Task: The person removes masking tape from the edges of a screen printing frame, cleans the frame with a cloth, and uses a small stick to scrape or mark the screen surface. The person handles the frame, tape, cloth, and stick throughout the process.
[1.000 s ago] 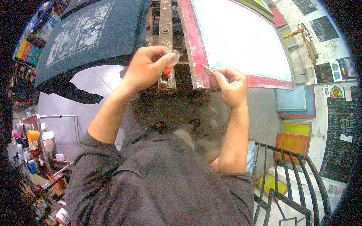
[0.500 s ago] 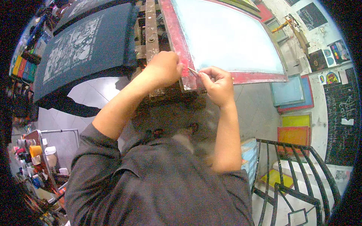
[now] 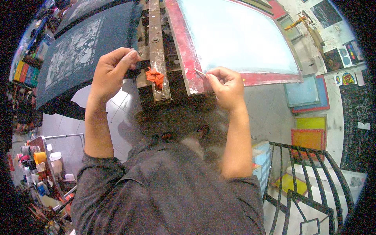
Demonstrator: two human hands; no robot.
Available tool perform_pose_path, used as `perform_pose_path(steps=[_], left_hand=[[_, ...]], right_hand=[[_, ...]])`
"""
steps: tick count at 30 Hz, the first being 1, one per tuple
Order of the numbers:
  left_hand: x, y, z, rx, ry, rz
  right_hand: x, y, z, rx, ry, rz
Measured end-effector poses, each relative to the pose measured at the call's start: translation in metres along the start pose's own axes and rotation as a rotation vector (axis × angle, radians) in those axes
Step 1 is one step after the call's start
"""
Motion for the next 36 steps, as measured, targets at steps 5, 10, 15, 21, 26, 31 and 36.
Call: perform_pose_path(steps=[5,10,15,21,26,31,36], left_hand=[[0.012,0.013,0.003,0.014,-0.059,0.009],[0.031,0.013,0.002,-0.017,0.073,0.107],[0.051,0.015,-0.004,0.009,0.226,0.177],[0.052,0.027,0.006,-0.143,0.171,0.148],[0.063,0.042,0.011,-0.258,0.342,0.184],[0.077,0.064,0.034,-0.338,0.41,0.222],[0.09,0.091,0.072,-0.465,0.274,0.268]], right_hand=[[0.004,0.0,-0.002,0.005,-0.022,-0.001],[0.0,-0.001,0.001,-0.008,0.028,0.036],[0.003,0.0,-0.001,-0.018,0.031,0.032],[0.003,0.002,-0.001,-0.013,0.053,0.02],[0.004,0.003,-0.001,-0.036,-0.023,0.016],[0.036,0.028,0.016,-0.279,0.221,0.296],[0.068,0.067,0.018,-0.471,0.604,0.635]])
Point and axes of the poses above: each hand's wrist, its own y-axis away from the middle knuckle, its own z-axis out of the back of the hand, x = y × z, the point moved 9 cm from there along -y, towards the middle knuckle, and after that the axes turned 4 degrees about -z, right-handed, at the moved point
